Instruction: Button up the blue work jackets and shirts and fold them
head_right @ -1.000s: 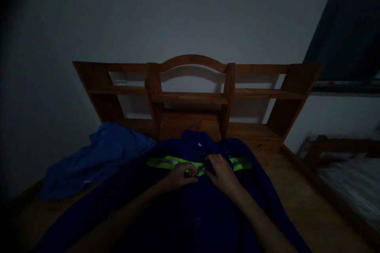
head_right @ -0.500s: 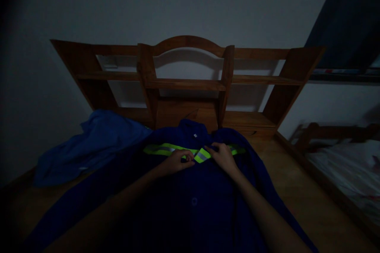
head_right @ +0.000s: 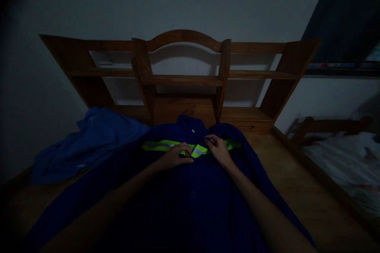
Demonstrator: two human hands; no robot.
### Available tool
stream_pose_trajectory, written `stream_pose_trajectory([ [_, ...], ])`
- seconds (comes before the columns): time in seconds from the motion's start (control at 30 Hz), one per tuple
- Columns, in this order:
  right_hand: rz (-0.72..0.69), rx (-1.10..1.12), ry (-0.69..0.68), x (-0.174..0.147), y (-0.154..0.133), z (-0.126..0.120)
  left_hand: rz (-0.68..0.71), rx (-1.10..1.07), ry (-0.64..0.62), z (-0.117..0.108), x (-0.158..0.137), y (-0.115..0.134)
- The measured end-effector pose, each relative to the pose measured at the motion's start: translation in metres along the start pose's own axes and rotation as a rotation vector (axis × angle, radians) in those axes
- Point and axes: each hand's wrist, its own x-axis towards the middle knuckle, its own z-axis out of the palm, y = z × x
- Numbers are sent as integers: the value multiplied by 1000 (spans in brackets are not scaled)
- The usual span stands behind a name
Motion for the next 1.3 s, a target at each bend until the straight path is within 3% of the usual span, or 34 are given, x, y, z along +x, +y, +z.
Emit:
stream_pose_trajectory([
  [0.13,149,176,-22,6,11,2,20,121,3,-2,-2,4],
  [0.27,198,151,-21,8,13,1,-22,230,-68,-1,-3,7],
  [0.43,177,65,19,9,16,1,-3,341,-208,3,-3,11],
  [0.63,104,-105,20,7,16,3,47,464,-211,7,-6,14],
  [0.7,50,-134,-77,4,6,-2,78,503,-197,6,-6,18],
  [0.83,-177,-190,-512,-5,-23,-30,178,584,-192,5,-7,32],
  [0.9,-199,-239,-643,-9,-32,-46,213,630,-200,7,-7,38],
  [1.1,-130,-284,-691,-9,-32,-58,171,666,-172,7,-7,41],
  [1.3,-65,-282,-682,-8,-29,-55,137,404,-129,3,-7,36],
])
